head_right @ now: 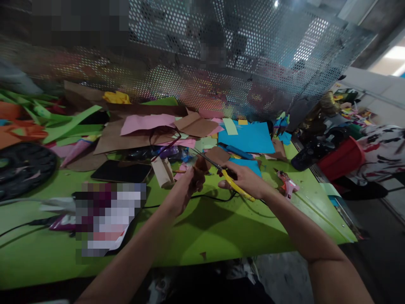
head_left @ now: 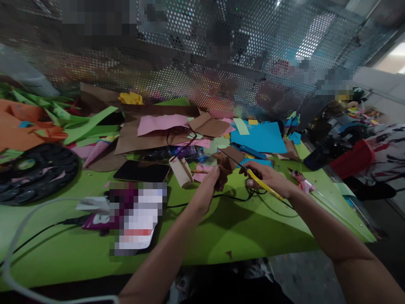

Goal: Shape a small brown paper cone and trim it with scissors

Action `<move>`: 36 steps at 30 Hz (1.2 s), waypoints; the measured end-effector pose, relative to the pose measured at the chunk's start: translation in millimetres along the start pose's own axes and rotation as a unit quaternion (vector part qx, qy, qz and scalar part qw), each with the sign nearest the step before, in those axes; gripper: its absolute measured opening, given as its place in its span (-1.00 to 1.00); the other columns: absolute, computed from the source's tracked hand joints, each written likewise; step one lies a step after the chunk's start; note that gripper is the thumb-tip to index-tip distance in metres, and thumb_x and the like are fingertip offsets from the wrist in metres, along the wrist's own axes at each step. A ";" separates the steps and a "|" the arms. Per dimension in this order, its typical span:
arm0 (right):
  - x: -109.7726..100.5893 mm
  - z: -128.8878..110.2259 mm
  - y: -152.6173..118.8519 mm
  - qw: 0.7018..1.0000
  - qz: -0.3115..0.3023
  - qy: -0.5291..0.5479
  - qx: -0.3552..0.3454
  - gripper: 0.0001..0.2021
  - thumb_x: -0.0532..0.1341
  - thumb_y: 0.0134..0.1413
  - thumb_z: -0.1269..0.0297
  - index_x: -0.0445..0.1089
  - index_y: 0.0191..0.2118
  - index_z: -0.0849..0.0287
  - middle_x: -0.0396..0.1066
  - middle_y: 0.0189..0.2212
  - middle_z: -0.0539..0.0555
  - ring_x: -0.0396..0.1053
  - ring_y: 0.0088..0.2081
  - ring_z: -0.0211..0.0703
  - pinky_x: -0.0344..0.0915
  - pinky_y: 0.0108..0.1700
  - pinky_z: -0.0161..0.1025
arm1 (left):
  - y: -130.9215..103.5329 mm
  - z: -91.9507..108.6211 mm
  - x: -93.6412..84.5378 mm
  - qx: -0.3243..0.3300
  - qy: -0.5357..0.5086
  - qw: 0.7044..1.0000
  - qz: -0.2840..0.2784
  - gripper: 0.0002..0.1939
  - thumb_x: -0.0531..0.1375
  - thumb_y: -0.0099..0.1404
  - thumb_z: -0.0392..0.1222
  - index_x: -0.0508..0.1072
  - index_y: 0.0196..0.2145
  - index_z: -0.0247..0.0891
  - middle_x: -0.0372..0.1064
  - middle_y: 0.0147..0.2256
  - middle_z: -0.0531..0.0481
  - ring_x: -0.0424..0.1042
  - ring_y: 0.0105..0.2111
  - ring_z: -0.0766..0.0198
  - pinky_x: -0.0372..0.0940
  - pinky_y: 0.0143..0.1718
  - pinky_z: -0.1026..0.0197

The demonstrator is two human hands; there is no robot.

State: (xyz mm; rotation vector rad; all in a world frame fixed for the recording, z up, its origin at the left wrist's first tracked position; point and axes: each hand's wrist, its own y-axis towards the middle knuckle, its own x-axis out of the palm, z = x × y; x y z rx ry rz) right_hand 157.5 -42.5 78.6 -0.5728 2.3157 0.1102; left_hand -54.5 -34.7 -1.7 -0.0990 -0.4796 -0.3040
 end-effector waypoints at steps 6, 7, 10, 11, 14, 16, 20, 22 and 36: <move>-0.1 2.0 0.4 1.000 0.000 0.012 0.012 -0.46 0.26 0.07 -0.19 0.39 0.02 0.10 0.48 -0.10 0.12 0.41 -0.13 0.01 0.28 -0.18 -0.17 | 1.3 -2.4 -0.8 0.006 0.005 1.000 -0.006 -0.47 0.15 0.28 0.35 0.28 -0.43 -0.21 0.17 -0.52 0.10 0.04 -0.53 0.37 0.01 -0.49 0.27; -0.3 2.1 0.4 1.000 0.001 0.012 0.010 -0.47 0.27 0.07 -0.17 0.39 0.02 0.10 0.48 -0.10 0.12 0.40 -0.12 0.01 0.28 -0.18 -0.17 | 1.9 -2.8 -0.7 0.004 0.003 1.000 -0.006 -0.47 0.15 0.28 0.36 0.28 -0.42 -0.21 0.17 -0.52 0.10 0.05 -0.53 0.37 0.01 -0.50 0.28; -1.1 1.8 0.0 1.000 0.003 0.015 0.008 -0.50 0.29 0.07 -0.12 0.41 0.02 0.10 0.48 -0.09 0.12 0.41 -0.11 0.02 0.29 -0.16 -0.16 | 3.7 -3.6 -0.1 0.000 -0.007 1.000 0.000 -0.47 0.14 0.28 0.36 0.29 -0.41 -0.20 0.21 -0.53 0.09 0.06 -0.56 0.38 0.01 -0.52 0.28; -1.4 1.7 -0.2 1.000 0.004 0.019 0.009 -0.50 0.30 0.06 -0.11 0.41 0.02 0.10 0.48 -0.10 0.12 0.41 -0.11 0.02 0.29 -0.15 -0.16 | 4.2 -3.6 0.2 -0.001 -0.012 1.000 0.003 -0.48 0.15 0.27 0.36 0.29 -0.41 -0.20 0.22 -0.53 0.09 0.06 -0.57 0.38 0.01 -0.53 0.28; -1.8 1.9 -0.9 0.999 0.008 0.030 0.015 -0.50 0.33 0.03 -0.08 0.43 0.01 0.12 0.49 -0.11 0.11 0.42 -0.12 0.02 0.30 -0.14 -0.15 | 5.0 -3.0 1.2 -0.002 -0.025 1.000 0.008 -0.50 0.18 0.27 0.32 0.29 -0.40 -0.21 0.22 -0.52 0.10 0.04 -0.58 0.40 0.01 -0.55 0.29; -1.8 3.3 -1.3 0.999 0.006 0.039 0.016 -0.51 0.34 0.02 -0.05 0.43 0.01 0.11 0.49 -0.12 0.10 0.42 -0.14 0.01 0.31 -0.15 -0.16 | 5.6 -3.0 1.6 -0.007 -0.029 0.999 0.011 -0.51 0.19 0.28 0.31 0.32 -0.37 -0.21 0.21 -0.53 0.11 0.03 -0.59 0.41 0.00 -0.56 0.30; -1.4 9.3 -2.2 0.998 0.010 0.056 0.019 -0.55 0.36 0.01 0.03 0.43 0.01 0.09 0.50 -0.14 0.07 0.43 -0.16 -0.02 0.32 -0.15 -0.17 | 7.1 -4.9 1.2 -0.009 -0.025 0.999 0.018 -0.49 0.15 0.28 0.35 0.39 -0.31 -0.21 0.21 -0.56 0.10 -0.01 -0.62 0.40 -0.05 -0.59 0.27; -1.5 12.9 -2.6 0.998 0.012 0.058 0.022 -0.56 0.37 0.02 0.06 0.43 0.01 0.09 0.51 -0.15 0.06 0.44 -0.15 -0.03 0.33 -0.14 -0.17 | 6.8 -5.0 0.6 -0.004 -0.019 1.000 0.007 -0.48 0.15 0.27 0.36 0.38 -0.33 -0.22 0.20 -0.57 0.10 0.00 -0.61 0.39 -0.06 -0.58 0.26; -11.0 4.5 -4.9 0.999 0.011 0.012 0.035 -0.55 0.40 -0.08 0.04 0.49 -0.06 0.13 0.53 -0.17 0.09 0.46 -0.15 0.04 0.33 -0.11 -0.13 | 3.2 -0.3 -1.8 -0.020 0.016 1.000 -0.013 -0.44 0.14 0.26 0.39 0.37 -0.43 -0.23 0.13 -0.56 0.10 -0.04 -0.57 0.38 -0.05 -0.53 0.27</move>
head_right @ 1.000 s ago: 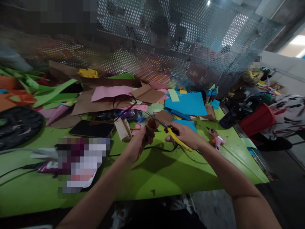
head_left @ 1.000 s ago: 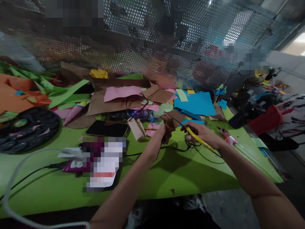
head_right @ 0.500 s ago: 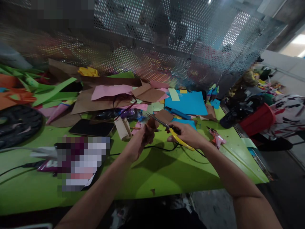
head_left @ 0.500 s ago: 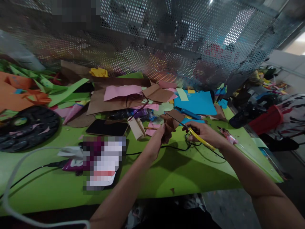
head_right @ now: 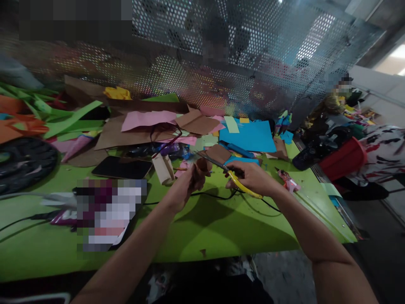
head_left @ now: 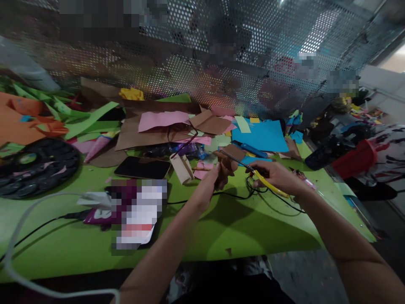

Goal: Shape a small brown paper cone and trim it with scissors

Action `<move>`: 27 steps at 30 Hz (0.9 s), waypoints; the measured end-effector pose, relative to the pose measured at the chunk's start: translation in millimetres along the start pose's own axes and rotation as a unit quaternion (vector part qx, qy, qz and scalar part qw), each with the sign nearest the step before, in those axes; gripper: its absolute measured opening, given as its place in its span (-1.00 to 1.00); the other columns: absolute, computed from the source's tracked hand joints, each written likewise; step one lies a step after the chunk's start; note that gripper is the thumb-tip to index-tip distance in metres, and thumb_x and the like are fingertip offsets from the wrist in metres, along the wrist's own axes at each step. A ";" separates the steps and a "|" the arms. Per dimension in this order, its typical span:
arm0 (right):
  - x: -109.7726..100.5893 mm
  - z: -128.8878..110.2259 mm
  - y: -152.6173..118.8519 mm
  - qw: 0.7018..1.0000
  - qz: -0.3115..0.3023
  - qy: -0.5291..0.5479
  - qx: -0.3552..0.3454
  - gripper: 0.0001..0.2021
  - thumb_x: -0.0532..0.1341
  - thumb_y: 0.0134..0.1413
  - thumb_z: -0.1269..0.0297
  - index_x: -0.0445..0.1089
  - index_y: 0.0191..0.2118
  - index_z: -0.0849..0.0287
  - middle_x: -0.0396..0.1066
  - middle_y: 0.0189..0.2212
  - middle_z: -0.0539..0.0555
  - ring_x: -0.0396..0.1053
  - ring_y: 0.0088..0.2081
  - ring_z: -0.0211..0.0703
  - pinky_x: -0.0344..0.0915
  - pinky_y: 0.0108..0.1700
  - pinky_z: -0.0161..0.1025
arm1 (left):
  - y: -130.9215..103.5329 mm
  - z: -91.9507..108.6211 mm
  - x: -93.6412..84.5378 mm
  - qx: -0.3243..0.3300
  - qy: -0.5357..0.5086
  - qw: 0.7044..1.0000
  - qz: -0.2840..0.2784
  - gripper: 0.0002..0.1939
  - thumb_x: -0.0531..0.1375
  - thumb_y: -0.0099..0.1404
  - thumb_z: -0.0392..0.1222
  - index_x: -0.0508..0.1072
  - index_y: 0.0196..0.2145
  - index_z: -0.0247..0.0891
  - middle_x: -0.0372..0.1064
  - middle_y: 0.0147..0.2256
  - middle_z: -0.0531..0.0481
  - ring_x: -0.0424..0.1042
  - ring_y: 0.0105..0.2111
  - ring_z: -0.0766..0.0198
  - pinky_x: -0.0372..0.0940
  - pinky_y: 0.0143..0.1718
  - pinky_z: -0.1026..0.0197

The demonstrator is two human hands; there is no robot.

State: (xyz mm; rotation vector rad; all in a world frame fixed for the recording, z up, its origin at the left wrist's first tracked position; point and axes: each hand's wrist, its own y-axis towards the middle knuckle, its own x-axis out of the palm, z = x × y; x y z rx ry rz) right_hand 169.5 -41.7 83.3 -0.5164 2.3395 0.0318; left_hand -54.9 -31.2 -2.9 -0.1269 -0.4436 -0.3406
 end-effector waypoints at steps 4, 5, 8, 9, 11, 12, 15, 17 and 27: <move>-2.9 2.8 -2.0 0.999 0.007 -0.041 -0.008 -0.57 0.39 -0.06 0.01 0.52 -0.07 0.13 0.55 -0.20 0.07 0.45 -0.21 0.00 0.32 -0.18 -0.17 | 1.9 -2.5 -2.8 -0.006 0.015 1.000 -0.014 -0.41 0.09 0.29 0.40 0.45 -0.35 -0.25 0.22 -0.53 0.05 -0.02 -0.57 0.38 -0.09 -0.54 0.26; -3.4 3.9 -2.5 0.999 0.008 -0.049 -0.010 -0.57 0.39 -0.06 0.02 0.53 -0.08 0.13 0.55 -0.22 0.07 0.45 -0.23 -0.02 0.31 -0.20 -0.19 | 2.3 -2.8 -3.2 -0.012 0.018 1.000 -0.014 -0.40 0.09 0.28 0.41 0.46 -0.34 -0.26 0.24 -0.51 0.04 -0.02 -0.57 0.38 -0.10 -0.54 0.27; -5.2 8.2 -3.7 0.997 0.012 -0.076 -0.012 -0.59 0.40 -0.07 0.01 0.55 -0.11 0.13 0.53 -0.29 0.03 0.40 -0.31 -0.08 0.25 -0.27 -0.24 | 2.7 -2.0 -3.4 -0.023 0.024 0.999 -0.013 -0.39 0.12 0.24 0.42 0.46 -0.34 -0.27 0.27 -0.47 0.03 -0.02 -0.55 0.41 -0.12 -0.54 0.28; -6.0 10.0 -3.8 0.996 0.012 -0.085 -0.013 -0.60 0.40 -0.07 0.00 0.55 -0.12 0.11 0.52 -0.31 0.02 0.38 -0.34 -0.11 0.23 -0.30 -0.25 | 2.5 -1.2 -3.2 -0.025 0.028 0.999 -0.013 -0.39 0.14 0.23 0.42 0.46 -0.34 -0.27 0.26 -0.48 0.04 -0.03 -0.56 0.41 -0.13 -0.54 0.28; -7.7 14.0 -4.0 0.996 0.008 -0.091 -0.016 -0.61 0.40 -0.06 -0.01 0.56 -0.14 0.08 0.49 -0.36 -0.01 0.33 -0.39 -0.15 0.19 -0.34 -0.26 | 1.8 0.8 -2.7 -0.034 0.040 0.999 -0.010 -0.37 0.14 0.21 0.44 0.46 -0.35 -0.28 0.22 -0.51 0.06 -0.05 -0.57 0.42 -0.15 -0.55 0.28; -8.5 15.9 -4.1 0.996 0.005 -0.089 -0.018 -0.62 0.40 -0.07 -0.02 0.56 -0.14 0.07 0.47 -0.38 -0.02 0.32 -0.40 -0.16 0.18 -0.35 -0.27 | 1.5 1.8 -2.5 -0.040 0.047 0.998 -0.008 -0.36 0.14 0.20 0.45 0.45 -0.36 -0.28 0.18 -0.54 0.08 -0.06 -0.57 0.42 -0.16 -0.55 0.27; -10.0 20.5 -6.0 0.997 0.001 -0.075 -0.016 -0.61 0.41 -0.09 -0.03 0.56 -0.15 0.07 0.44 -0.43 -0.05 0.31 -0.42 -0.18 0.17 -0.37 -0.28 | 0.9 3.6 -2.3 -0.049 0.059 0.997 -0.001 -0.36 0.15 0.16 0.47 0.42 -0.43 -0.27 0.08 -0.59 0.13 -0.09 -0.59 0.41 -0.17 -0.55 0.26; -9.3 22.6 -8.0 0.998 -0.002 -0.058 -0.011 -0.62 0.42 -0.10 -0.02 0.56 -0.16 0.06 0.46 -0.41 -0.05 0.35 -0.41 -0.16 0.22 -0.34 -0.27 | 1.3 3.6 -2.8 -0.041 0.058 0.997 -0.001 -0.36 0.18 0.14 0.47 0.40 -0.46 -0.26 0.06 -0.59 0.13 -0.08 -0.59 0.42 -0.18 -0.55 0.26; -39.4 85.5 40.7 0.979 0.172 -0.107 0.033 -0.55 0.25 0.07 -0.14 0.53 -0.14 0.16 0.59 -0.29 0.15 0.51 -0.34 0.01 0.33 -0.39 -0.21 | 8.5 -3.2 -9.0 -0.045 0.030 0.998 0.016 -0.39 0.17 0.17 0.43 0.49 -0.38 -0.25 0.23 -0.57 0.07 0.04 -0.58 0.40 -0.09 -0.55 0.30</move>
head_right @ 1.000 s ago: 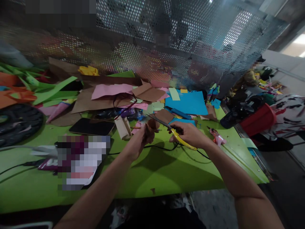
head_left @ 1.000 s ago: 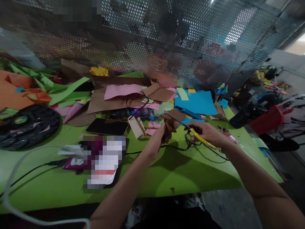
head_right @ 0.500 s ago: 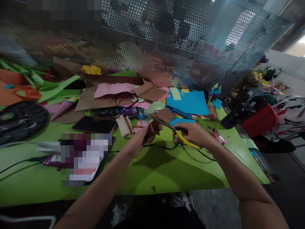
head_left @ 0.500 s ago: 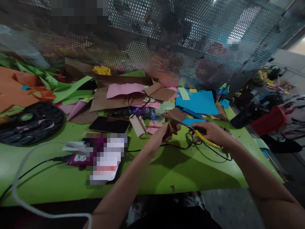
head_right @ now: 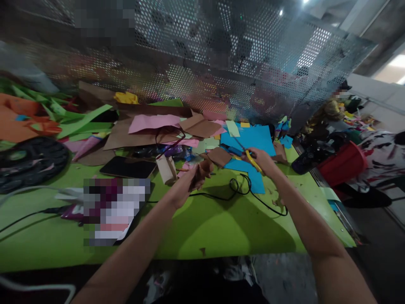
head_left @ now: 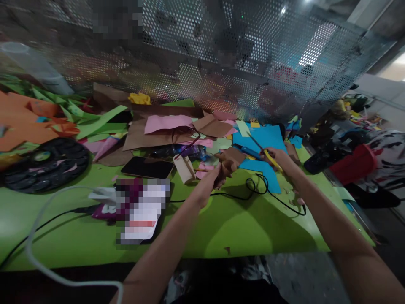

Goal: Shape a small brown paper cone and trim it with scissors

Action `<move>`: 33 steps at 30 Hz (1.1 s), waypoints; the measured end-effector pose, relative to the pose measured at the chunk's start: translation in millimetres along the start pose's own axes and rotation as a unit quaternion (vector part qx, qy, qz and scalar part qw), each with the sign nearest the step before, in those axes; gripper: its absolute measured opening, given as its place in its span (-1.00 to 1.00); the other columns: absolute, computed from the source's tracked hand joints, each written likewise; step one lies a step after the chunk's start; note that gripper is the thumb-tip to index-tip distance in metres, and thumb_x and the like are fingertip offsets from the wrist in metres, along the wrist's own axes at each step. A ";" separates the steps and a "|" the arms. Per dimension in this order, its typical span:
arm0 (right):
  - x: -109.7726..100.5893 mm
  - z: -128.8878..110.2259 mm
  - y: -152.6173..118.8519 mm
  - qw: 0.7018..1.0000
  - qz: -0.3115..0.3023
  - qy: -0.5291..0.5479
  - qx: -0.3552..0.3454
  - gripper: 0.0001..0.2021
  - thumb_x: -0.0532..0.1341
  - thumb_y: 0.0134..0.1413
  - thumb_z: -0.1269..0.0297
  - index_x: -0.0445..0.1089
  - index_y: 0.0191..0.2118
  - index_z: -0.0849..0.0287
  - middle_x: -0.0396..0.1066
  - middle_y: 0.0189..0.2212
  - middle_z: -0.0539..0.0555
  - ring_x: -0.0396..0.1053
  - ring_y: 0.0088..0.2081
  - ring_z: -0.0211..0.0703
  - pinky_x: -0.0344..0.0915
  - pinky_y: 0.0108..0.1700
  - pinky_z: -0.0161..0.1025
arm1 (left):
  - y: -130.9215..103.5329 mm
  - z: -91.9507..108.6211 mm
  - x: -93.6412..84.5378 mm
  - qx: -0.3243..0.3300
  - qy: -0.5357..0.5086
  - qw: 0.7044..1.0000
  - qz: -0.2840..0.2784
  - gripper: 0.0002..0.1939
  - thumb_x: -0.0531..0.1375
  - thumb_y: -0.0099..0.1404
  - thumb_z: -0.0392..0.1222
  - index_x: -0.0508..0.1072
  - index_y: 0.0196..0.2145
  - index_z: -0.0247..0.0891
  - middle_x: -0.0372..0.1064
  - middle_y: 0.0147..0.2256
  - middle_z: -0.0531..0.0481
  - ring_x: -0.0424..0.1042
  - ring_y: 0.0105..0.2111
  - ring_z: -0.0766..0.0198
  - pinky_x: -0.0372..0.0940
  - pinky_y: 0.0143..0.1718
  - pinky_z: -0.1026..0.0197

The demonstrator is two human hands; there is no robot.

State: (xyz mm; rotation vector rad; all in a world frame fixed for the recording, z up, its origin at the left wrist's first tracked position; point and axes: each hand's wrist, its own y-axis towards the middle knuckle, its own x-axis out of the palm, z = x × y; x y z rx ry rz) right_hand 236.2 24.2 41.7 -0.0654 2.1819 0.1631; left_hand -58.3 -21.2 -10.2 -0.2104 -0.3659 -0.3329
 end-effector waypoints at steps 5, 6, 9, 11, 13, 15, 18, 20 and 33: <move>-8.4 41.4 26.4 0.960 0.075 -0.255 0.088 -0.58 0.18 0.22 0.08 0.48 0.02 0.30 0.59 -0.19 0.31 0.53 -0.19 0.15 0.33 -0.25 -0.16 | -0.8 -3.1 0.1 0.019 -0.001 0.999 -0.025 -0.39 0.17 0.20 0.43 0.47 -0.40 -0.27 0.23 -0.58 0.07 0.04 -0.59 0.42 -0.06 -0.57 0.33; -9.2 45.8 27.3 0.956 0.076 -0.267 0.094 -0.58 0.19 0.21 0.12 0.47 0.05 0.32 0.59 -0.18 0.33 0.53 -0.18 0.17 0.34 -0.22 -0.14 | -1.4 -3.4 0.6 0.020 -0.005 0.999 -0.032 -0.38 0.17 0.19 0.43 0.46 -0.41 -0.27 0.22 -0.59 0.08 0.04 -0.59 0.43 -0.04 -0.56 0.34; -10.8 52.9 25.9 0.948 0.074 -0.293 0.094 -0.54 0.20 0.19 0.21 0.42 0.15 0.34 0.58 -0.16 0.35 0.51 -0.10 0.21 0.34 -0.12 -0.08 | -2.9 -3.5 1.7 0.018 -0.023 0.999 -0.044 -0.39 0.20 0.18 0.42 0.45 -0.41 -0.28 0.17 -0.58 0.10 0.05 -0.58 0.44 -0.02 -0.56 0.35; -12.2 52.0 23.7 0.943 0.072 -0.312 0.092 -0.48 0.24 0.15 0.21 0.39 0.18 0.37 0.56 -0.11 0.41 0.46 -0.02 0.28 0.32 -0.05 -0.02 | -3.3 -2.9 1.9 0.021 -0.036 0.998 -0.043 -0.42 0.22 0.19 0.38 0.44 -0.40 -0.28 0.17 -0.58 0.11 0.06 -0.59 0.44 0.01 -0.57 0.35; -12.9 44.2 21.6 0.937 0.075 -0.330 0.090 -0.46 0.26 0.13 0.19 0.39 0.18 0.39 0.51 -0.04 0.47 0.41 0.05 0.34 0.30 -0.01 0.02 | -2.9 -1.4 1.8 0.029 -0.054 0.998 -0.029 -0.47 0.25 0.20 0.33 0.45 -0.37 -0.27 0.20 -0.57 0.10 0.09 -0.59 0.43 0.04 -0.57 0.35; -10.3 27.1 19.5 0.940 0.088 -0.324 0.059 -0.51 0.22 0.18 0.17 0.42 0.17 0.32 0.47 0.03 0.44 0.39 0.07 0.30 0.30 0.01 0.02 | -1.8 0.9 1.9 0.032 -0.083 0.996 -0.012 -0.53 0.28 0.20 0.27 0.47 -0.29 -0.25 0.24 -0.56 0.10 0.14 -0.59 0.43 0.06 -0.57 0.36; 3.4 -13.4 15.8 0.968 0.098 -0.218 -0.079 -0.69 0.13 0.28 0.15 0.53 -0.03 0.16 0.52 -0.04 0.25 0.44 0.00 0.10 0.31 -0.02 -0.10 | 1.0 3.4 2.0 0.026 -0.133 0.990 0.021 -0.59 0.31 0.22 0.17 0.48 -0.20 -0.23 0.28 -0.54 0.11 0.18 -0.57 0.43 0.08 -0.57 0.38; 17.9 -43.8 11.6 0.972 0.096 -0.166 -0.133 -0.70 0.13 0.30 0.13 0.55 -0.32 0.14 0.55 -0.25 0.18 0.47 -0.13 0.05 0.32 -0.10 -0.12 | 3.1 2.8 1.2 0.023 -0.157 0.986 0.054 -0.61 0.34 0.20 0.13 0.48 -0.20 -0.23 0.32 -0.51 0.10 0.20 -0.57 0.44 0.09 -0.58 0.38; 70.2 -93.6 -22.5 0.965 0.042 0.152 -0.208 -0.83 0.34 0.13 0.11 0.54 -0.25 0.07 0.50 -0.10 0.15 0.43 0.01 0.04 0.35 0.04 -0.02 | -2.0 -2.4 3.9 0.028 -0.063 0.997 0.046 -0.46 0.41 0.01 0.26 0.47 -0.31 -0.27 0.34 -0.51 0.10 0.26 -0.50 0.40 0.08 -0.49 0.32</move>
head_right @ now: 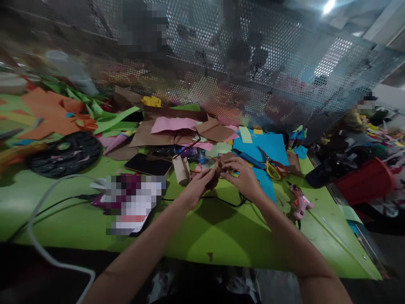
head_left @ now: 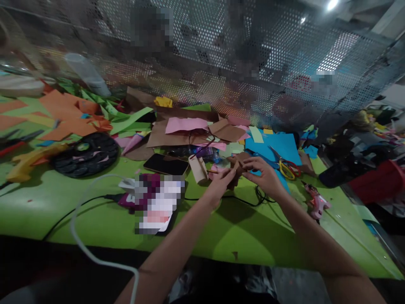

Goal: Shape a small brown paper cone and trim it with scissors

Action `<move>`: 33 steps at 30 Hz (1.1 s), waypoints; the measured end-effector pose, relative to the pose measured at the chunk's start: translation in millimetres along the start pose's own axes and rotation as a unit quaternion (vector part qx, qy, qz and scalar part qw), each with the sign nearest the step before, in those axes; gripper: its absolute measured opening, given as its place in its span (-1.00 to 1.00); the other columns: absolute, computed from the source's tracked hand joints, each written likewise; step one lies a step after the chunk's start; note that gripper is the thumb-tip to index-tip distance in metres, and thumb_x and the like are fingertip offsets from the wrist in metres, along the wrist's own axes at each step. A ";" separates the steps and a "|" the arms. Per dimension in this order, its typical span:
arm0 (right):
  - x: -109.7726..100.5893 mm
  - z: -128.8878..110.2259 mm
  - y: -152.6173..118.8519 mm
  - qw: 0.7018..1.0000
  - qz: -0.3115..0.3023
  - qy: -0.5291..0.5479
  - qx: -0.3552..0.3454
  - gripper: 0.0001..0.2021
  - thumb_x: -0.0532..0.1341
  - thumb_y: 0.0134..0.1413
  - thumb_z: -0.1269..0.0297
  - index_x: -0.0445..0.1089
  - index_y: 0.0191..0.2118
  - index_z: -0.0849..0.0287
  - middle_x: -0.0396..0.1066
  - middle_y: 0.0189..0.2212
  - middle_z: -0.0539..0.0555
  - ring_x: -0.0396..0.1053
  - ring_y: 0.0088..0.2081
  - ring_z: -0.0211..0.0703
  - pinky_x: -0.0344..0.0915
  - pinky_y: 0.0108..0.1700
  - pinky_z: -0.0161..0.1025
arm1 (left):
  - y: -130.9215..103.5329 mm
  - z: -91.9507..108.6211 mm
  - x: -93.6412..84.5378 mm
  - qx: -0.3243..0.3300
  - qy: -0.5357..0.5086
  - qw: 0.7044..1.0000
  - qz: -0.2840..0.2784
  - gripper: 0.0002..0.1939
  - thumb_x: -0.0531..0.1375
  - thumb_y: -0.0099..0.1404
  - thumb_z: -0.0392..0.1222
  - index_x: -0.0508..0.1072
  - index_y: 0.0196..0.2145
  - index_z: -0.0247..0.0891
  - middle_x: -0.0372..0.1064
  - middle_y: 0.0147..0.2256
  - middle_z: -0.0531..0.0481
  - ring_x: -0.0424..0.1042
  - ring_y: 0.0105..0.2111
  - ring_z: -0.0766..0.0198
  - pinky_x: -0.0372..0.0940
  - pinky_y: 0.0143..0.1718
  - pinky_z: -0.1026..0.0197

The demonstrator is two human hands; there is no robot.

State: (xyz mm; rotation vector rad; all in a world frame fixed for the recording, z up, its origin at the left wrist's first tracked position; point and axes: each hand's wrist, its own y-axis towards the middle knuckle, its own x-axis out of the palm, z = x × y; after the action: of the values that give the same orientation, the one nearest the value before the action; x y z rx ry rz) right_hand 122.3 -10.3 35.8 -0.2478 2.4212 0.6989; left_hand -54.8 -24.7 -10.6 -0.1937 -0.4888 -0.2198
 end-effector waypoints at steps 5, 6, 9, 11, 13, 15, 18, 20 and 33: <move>1.2 3.2 -1.8 0.999 0.021 0.025 0.021 -0.86 0.33 0.11 0.17 0.50 -0.37 0.10 0.50 -0.15 0.15 0.45 -0.05 0.02 0.37 -0.05 -0.05 | -2.2 0.9 -1.9 -0.012 0.045 0.999 -0.026 -0.43 0.35 0.08 0.30 0.51 -0.22 -0.28 0.43 -0.47 0.02 0.30 -0.48 0.36 0.11 -0.43 0.29; 0.4 3.3 -2.2 0.999 0.029 0.030 0.025 -0.86 0.33 0.11 0.17 0.50 -0.37 0.10 0.50 -0.15 0.16 0.45 -0.06 0.01 0.38 -0.08 -0.08 | -2.6 1.2 -2.2 -0.016 0.051 0.998 -0.032 -0.43 0.34 0.09 0.30 0.51 -0.20 -0.28 0.45 -0.47 0.01 0.30 -0.49 0.36 0.12 -0.42 0.28; -2.6 3.8 -2.6 0.998 0.045 0.041 0.034 -0.86 0.34 0.10 0.17 0.49 -0.38 0.11 0.49 -0.14 0.16 0.45 -0.06 0.00 0.39 -0.12 -0.10 | -3.0 2.3 -2.3 -0.016 0.063 0.997 -0.030 -0.43 0.35 0.07 0.30 0.51 -0.23 -0.29 0.44 -0.47 0.01 0.30 -0.49 0.36 0.13 -0.42 0.27; -3.7 4.3 -2.4 0.997 0.036 0.050 0.042 -0.85 0.35 0.09 0.15 0.50 -0.35 0.12 0.47 -0.08 0.18 0.43 0.00 0.03 0.39 -0.09 -0.09 | -2.9 2.9 -1.9 -0.010 0.068 0.997 -0.025 -0.43 0.37 0.04 0.29 0.51 -0.26 -0.30 0.42 -0.48 0.02 0.31 -0.47 0.35 0.13 -0.42 0.28; -2.8 5.1 -2.2 0.997 0.016 0.057 0.047 -0.82 0.36 0.08 0.11 0.52 -0.31 0.10 0.45 0.00 0.19 0.40 0.08 0.06 0.38 -0.02 -0.05 | -2.7 3.4 -1.4 -0.007 0.074 0.997 -0.027 -0.44 0.37 0.05 0.27 0.51 -0.26 -0.30 0.41 -0.48 0.03 0.31 -0.46 0.36 0.13 -0.42 0.29; -0.2 6.2 -2.3 0.997 -0.010 0.058 0.043 -0.80 0.36 0.08 0.07 0.55 -0.30 0.09 0.43 0.06 0.17 0.36 0.13 0.09 0.33 0.08 0.01 | -2.9 3.9 -1.0 -0.002 0.078 0.996 -0.033 -0.47 0.37 0.07 0.24 0.51 -0.24 -0.30 0.41 -0.48 0.03 0.32 -0.46 0.36 0.14 -0.41 0.29; 4.2 7.8 -3.1 0.997 -0.041 0.059 0.042 -0.76 0.35 0.09 0.02 0.57 -0.34 0.09 0.43 0.07 0.18 0.36 0.15 0.12 0.26 0.18 0.06 | -3.7 5.1 -0.6 0.005 0.092 0.995 -0.040 -0.50 0.36 0.10 0.21 0.52 -0.23 -0.28 0.42 -0.48 0.04 0.31 -0.46 0.36 0.13 -0.42 0.28; 5.2 7.9 -3.6 0.996 -0.044 0.064 0.046 -0.76 0.35 0.10 0.02 0.57 -0.35 0.09 0.44 0.07 0.18 0.36 0.16 0.11 0.26 0.19 0.06 | -4.3 6.3 -0.4 0.005 0.107 0.993 -0.044 -0.51 0.34 0.11 0.22 0.52 -0.24 -0.28 0.43 -0.48 0.03 0.29 -0.48 0.36 0.13 -0.42 0.28; 0.5 5.4 -2.5 0.995 -0.026 0.084 0.044 -0.84 0.36 0.12 0.09 0.60 -0.31 0.04 0.46 0.03 0.12 0.35 0.18 0.05 0.25 0.23 0.02 | -5.0 10.9 -0.2 0.012 0.147 0.989 -0.022 -0.58 0.35 0.09 0.17 0.49 -0.36 -0.26 0.43 -0.49 0.01 0.23 -0.48 0.36 0.11 -0.43 0.27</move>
State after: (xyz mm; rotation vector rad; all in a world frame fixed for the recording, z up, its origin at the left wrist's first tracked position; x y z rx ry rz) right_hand 125.5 -9.6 30.8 -0.3444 2.5889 0.5668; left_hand -61.1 -26.9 -0.6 -0.1239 -0.2025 -0.2797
